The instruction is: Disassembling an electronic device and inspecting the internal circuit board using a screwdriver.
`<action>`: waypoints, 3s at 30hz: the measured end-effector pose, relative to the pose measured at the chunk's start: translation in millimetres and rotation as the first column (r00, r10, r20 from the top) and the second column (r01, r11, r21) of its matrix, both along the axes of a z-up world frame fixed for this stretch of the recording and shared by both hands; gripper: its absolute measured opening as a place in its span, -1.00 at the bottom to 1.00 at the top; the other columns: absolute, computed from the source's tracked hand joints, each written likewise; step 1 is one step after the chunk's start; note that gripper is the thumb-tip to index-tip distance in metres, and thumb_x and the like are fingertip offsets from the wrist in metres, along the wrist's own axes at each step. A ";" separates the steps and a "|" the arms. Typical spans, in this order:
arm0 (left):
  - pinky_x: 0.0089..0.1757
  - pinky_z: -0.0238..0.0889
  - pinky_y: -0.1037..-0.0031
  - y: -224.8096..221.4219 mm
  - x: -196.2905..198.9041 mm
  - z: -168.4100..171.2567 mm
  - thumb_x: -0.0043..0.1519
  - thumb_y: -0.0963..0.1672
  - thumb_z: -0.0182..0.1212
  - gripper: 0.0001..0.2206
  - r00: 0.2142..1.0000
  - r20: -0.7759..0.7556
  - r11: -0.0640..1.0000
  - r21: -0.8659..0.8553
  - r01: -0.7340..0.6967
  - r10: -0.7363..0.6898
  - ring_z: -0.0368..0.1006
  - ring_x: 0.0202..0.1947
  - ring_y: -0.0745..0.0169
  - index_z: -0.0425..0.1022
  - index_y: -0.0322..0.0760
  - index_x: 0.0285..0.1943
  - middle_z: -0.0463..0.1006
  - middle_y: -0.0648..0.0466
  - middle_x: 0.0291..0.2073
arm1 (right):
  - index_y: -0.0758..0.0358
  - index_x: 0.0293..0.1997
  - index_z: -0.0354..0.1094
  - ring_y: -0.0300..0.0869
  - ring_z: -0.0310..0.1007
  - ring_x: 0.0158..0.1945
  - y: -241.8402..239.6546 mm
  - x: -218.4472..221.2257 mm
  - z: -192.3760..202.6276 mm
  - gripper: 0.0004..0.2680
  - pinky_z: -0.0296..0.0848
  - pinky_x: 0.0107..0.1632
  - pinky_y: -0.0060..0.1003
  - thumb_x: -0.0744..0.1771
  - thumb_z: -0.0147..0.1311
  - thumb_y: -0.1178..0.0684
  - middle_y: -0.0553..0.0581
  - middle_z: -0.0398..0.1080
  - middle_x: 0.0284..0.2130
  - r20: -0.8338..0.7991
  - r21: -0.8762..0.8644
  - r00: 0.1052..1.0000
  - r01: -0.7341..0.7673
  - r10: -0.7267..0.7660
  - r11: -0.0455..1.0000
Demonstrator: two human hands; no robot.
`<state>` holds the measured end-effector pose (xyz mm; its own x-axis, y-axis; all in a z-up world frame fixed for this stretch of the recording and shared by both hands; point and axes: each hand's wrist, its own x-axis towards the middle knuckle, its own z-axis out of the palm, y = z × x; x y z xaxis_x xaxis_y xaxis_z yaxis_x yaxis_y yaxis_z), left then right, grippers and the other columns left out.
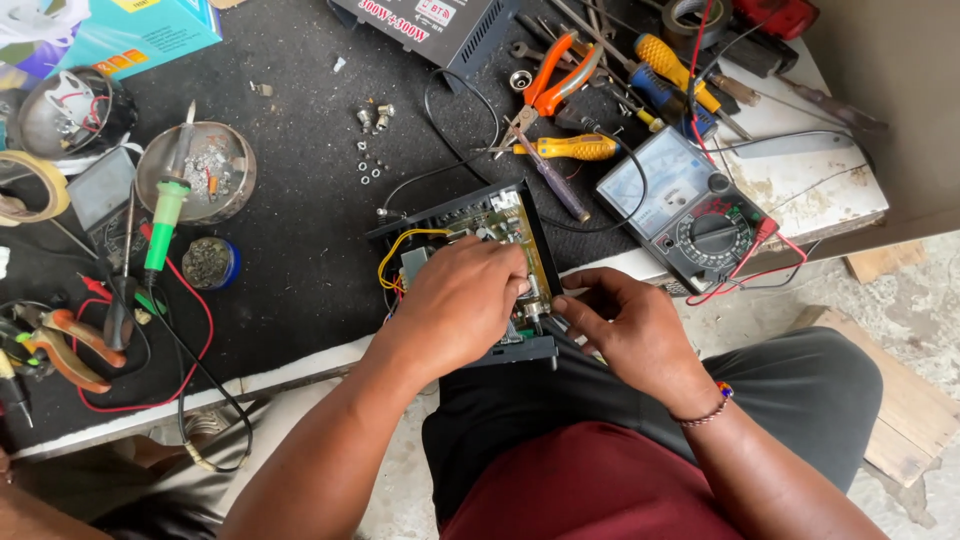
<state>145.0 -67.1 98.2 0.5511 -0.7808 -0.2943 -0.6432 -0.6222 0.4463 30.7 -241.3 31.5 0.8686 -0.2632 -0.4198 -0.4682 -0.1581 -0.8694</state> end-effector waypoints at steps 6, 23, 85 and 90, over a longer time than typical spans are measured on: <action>-0.22 0.42 0.21 15.2 -9.7 -11.3 0.33 -0.19 0.03 -0.89 1.000 0.026 0.984 -0.176 -0.001 0.006 0.51 -0.20 -0.21 0.49 -0.27 -0.17 0.54 -0.12 -0.38 | 0.30 -0.19 0.58 -0.16 0.64 -0.49 16.4 -3.6 -20.7 -0.84 0.58 -0.30 -0.32 0.28 0.28 0.03 0.21 0.62 -0.53 -0.016 0.123 1.000 0.021 -0.019 0.992; -0.26 0.44 0.18 20.8 -4.0 -11.9 0.34 -0.21 0.07 -0.93 1.000 -0.006 0.979 -0.205 -0.002 0.000 0.49 -0.21 -0.28 0.45 -0.28 -0.20 0.54 -0.15 -0.37 | 0.32 -0.22 0.56 -0.18 0.64 -0.46 18.0 -8.1 -39.8 -0.86 0.58 -0.24 -0.33 0.26 0.33 0.09 0.20 0.59 -0.55 0.110 0.198 0.990 0.063 -0.086 0.978; 0.19 0.42 0.14 51.9 -135.9 -139.0 0.22 -0.19 0.29 -0.91 -0.016 -0.988 -0.077 0.028 -0.997 -0.154 0.55 0.02 0.16 0.56 -0.29 -0.13 0.64 0.03 -0.20 | 0.22 -0.07 0.56 -0.30 0.40 -0.43 44.6 -31.3 1.6 -0.83 0.38 -0.35 -0.45 0.29 0.22 0.09 0.03 0.50 -0.26 0.303 -0.269 0.889 -0.267 0.344 0.926; 0.17 0.40 0.19 52.8 -134.7 -139.6 0.21 -0.16 0.32 -0.88 -0.003 -0.992 -0.044 0.008 -0.999 -0.127 0.53 0.00 0.20 0.57 -0.27 -0.12 0.63 0.06 -0.19 | 0.15 -0.10 0.60 -0.30 0.30 -0.48 49.7 -21.7 2.4 -0.86 0.34 -0.35 -0.43 0.31 0.20 0.07 0.00 0.41 -0.29 0.208 -0.330 0.901 -0.302 0.381 0.894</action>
<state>10.3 -14.2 -41.4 0.7917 -0.3270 -0.5160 0.6033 0.5511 0.5764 9.0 -191.6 33.9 0.9929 -0.0034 -0.1192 -0.1033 -0.5237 -0.8456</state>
